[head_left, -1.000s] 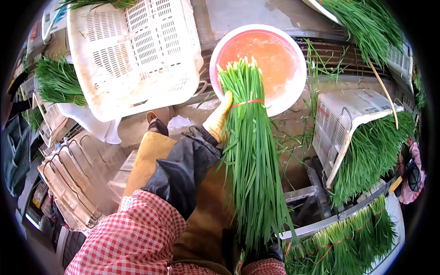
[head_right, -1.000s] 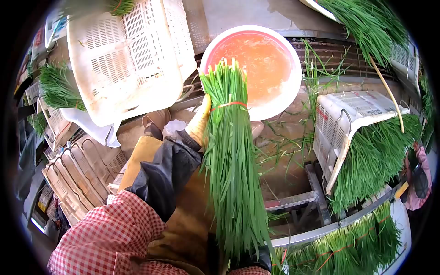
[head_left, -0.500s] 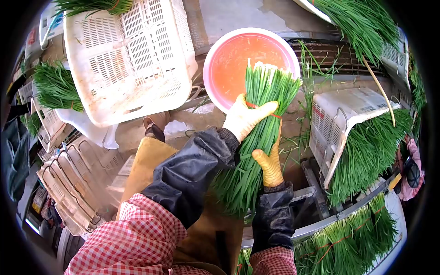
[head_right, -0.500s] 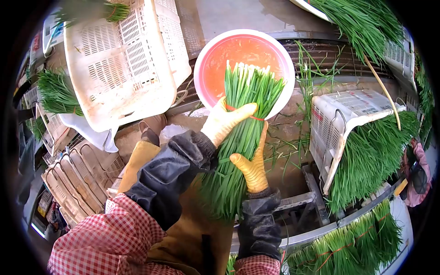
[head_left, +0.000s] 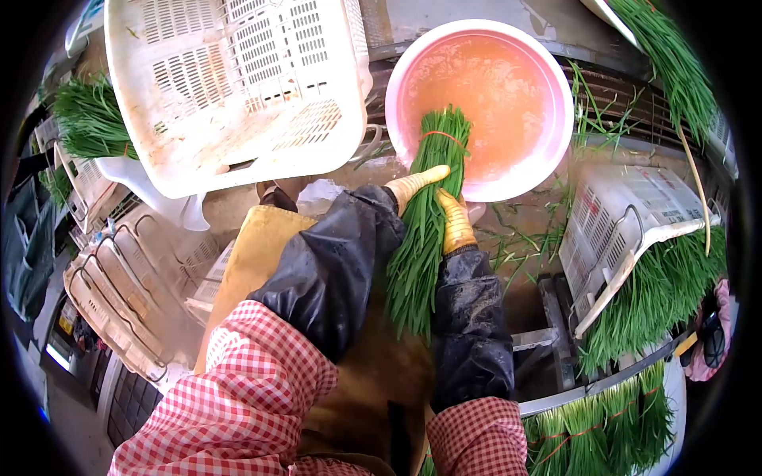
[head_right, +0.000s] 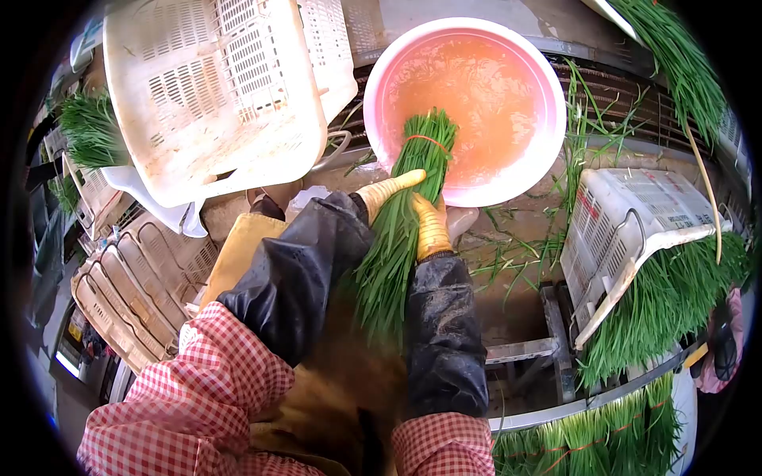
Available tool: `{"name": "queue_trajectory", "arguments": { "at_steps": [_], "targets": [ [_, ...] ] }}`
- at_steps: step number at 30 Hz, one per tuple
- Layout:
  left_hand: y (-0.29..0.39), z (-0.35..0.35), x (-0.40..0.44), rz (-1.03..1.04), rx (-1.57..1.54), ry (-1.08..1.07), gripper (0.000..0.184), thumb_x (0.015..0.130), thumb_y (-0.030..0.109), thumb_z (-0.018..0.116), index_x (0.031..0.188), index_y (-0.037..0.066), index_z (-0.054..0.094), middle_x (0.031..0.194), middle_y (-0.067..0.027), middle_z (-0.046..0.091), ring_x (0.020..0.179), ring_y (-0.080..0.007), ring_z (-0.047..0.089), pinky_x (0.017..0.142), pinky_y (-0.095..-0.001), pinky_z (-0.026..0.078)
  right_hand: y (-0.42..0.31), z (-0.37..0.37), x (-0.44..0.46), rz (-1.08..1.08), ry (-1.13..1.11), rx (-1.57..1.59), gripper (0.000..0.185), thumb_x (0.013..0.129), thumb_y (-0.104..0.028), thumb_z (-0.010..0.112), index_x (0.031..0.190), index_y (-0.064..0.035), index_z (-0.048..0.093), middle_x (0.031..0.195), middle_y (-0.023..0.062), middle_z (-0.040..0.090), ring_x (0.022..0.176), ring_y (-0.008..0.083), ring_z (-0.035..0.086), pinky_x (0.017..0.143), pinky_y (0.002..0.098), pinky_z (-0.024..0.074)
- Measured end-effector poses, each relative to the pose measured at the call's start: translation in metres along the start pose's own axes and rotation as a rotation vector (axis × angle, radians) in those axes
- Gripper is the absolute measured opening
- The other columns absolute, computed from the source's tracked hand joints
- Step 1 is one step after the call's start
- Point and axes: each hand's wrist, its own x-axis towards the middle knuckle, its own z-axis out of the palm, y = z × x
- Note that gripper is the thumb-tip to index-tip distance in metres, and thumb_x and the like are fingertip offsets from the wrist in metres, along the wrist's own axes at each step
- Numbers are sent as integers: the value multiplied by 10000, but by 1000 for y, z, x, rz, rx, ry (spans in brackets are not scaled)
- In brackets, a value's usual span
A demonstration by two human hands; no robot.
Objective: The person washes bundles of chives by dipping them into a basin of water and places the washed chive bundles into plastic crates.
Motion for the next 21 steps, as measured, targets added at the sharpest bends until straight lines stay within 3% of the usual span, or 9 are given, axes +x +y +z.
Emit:
{"name": "queue_trajectory", "arguments": {
  "at_steps": [3,4,6,8,11,13,16,19,21],
  "targets": [
    [-12,-20,-6,76,247,50,432,759,251,767,1109,57,605,931,-134,671,755,-277,651,688,-414,549,24,-22,-12,28,-29,-28,587,853,-243,672,1369,-125,417,1181,100,582,994,235,609,832,367,534],
    [-20,-25,-13,226,325,75,512,726,186,786,1157,24,561,939,-143,660,756,-285,650,681,-426,550,18,-22,-32,21,-29,-24,587,853,-243,672,1369,-125,417,1181,100,582,994,235,609,832,367,534],
    [-35,-29,-30,365,464,161,609,711,99,800,1222,3,485,1042,-125,635,896,-237,625,797,-374,524,-6,-22,-65,194,-109,-111,657,866,-405,657,1383,-91,399,1268,62,546,1081,205,563,911,346,484],
    [-43,-30,-49,471,601,233,666,715,71,804,1260,9,427,1117,-111,612,986,-201,597,865,-347,495,-31,-48,-59,188,90,-293,559,876,-349,663,1328,-75,483,1265,46,533,1075,149,528,906,261,457],
    [-54,-39,-72,538,720,177,695,721,54,800,1278,0,387,1164,-104,589,1037,-184,569,906,-328,472,-66,-48,-57,-576,196,-479,381,837,-197,711,1182,-70,611,1276,50,524,1161,145,493,915,289,448],
    [-62,-49,-80,553,703,104,697,720,59,804,1279,11,391,1188,-84,577,1069,-166,547,936,-319,450,-99,-19,-58,-741,289,-820,484,763,-132,754,1219,-104,591,1221,66,569,1060,162,536,892,304,452],
    [-69,-59,-92,520,764,58,713,711,72,819,1283,23,397,1199,-65,570,1094,-149,525,962,-312,428,-116,8,-43,-880,136,-1068,455,724,-113,763,1160,-115,633,1223,83,580,999,176,553,884,311,455],
    [-71,-61,-98,490,763,29,776,683,63,829,1287,5,346,1180,-73,577,1074,-138,519,957,-297,427,-107,4,-22,-633,47,-958,355,722,-101,756,1066,-81,672,1236,101,575,1006,194,558,885,325,453],
    [-69,-65,-99,466,761,18,785,683,69,835,1291,4,343,1186,-71,572,1077,-132,512,957,-295,425,-104,-4,-15,-720,60,-1004,255,717,-99,752,959,-52,687,1195,110,597,979,203,569,861,333,461]
  ]
}}
